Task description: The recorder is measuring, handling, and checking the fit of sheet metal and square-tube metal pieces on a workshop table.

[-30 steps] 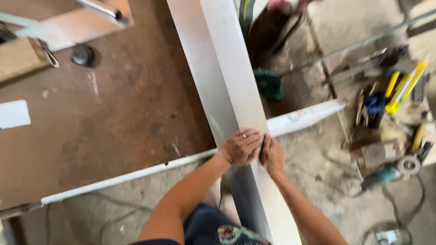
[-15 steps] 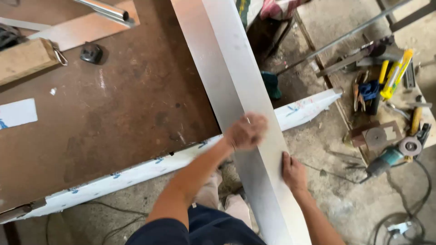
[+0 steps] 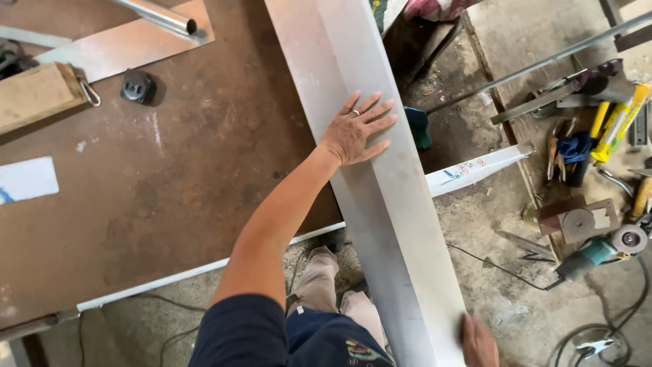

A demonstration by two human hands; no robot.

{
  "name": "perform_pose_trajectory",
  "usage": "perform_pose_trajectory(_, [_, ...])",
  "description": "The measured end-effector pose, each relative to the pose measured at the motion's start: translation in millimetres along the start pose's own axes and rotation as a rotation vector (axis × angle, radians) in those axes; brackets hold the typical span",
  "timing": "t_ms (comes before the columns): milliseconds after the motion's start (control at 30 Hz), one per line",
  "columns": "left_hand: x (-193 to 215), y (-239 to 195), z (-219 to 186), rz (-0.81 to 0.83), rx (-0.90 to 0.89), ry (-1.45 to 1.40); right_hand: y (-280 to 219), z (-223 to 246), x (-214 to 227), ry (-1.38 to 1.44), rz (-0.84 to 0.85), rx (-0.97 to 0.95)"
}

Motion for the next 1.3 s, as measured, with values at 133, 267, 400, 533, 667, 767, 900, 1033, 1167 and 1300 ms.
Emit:
perform_pose_trajectory(133, [-5.4, 16.0, 10.7, -0.031, -0.022, 0.042, 0.7, 262.3, 95.8, -0.105, -0.112, 0.099])
perform_pose_trajectory(267, [-9.5, 5.1, 4.2, -0.031, 0.028, 0.04, 16.2, 396.5, 108.3, 0.104, -0.197, 0.349])
perform_pose_trajectory(400, [-9.5, 6.7, -2.0, 0.004, 0.028, 0.038, 25.1, 413.7, 100.0, 0.066, -0.259, 0.306])
perform_pose_trajectory(533, [0.3, 9.3, -25.4, -0.023, -0.036, 0.115, 15.8, 387.6, 98.0, 0.192, -0.181, 0.344])
perform_pose_trajectory(667, [-38.5, -37.3, -102.0, 0.009, 0.006, -0.001, -6.9, 277.6, 74.1, 0.125, -0.217, 0.233])
perform_pose_trajectory(767, [-36.8, -45.2, -142.1, -0.053, -0.06, 0.025, -2.1, 229.9, 66.2, 0.032, -0.263, 0.222])
perform_pose_trajectory(900, [-45.9, -76.4, -192.2, -0.074, -0.007, -0.092, -26.0, 172.5, 55.4, 0.138, -0.207, 0.167])
perform_pose_trajectory(1033, [-52.0, -95.6, -234.1, -0.036, -0.004, -0.097, -36.1, 121.2, 46.5, 0.125, -0.116, 0.122])
perform_pose_trajectory(1167, [-70.0, -106.1, -253.2, 0.006, 0.006, -0.101, -35.9, 94.3, 37.2, 0.14, -0.051, 0.074])
perform_pose_trajectory(1300, [-78.8, -105.4, -247.4, 0.031, -0.061, 0.034, -42.2, 93.9, 37.5, 0.23, -0.028, 0.064])
Point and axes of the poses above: each hand's wrist, its own y-axis towards the middle knuckle, its own x-axis out of the back of the hand, z = x × y, the point moved 5 cm from there along y, towards the middle knuckle, and after that the axes turned 4 degrees about -x, right-handed, at the moved point
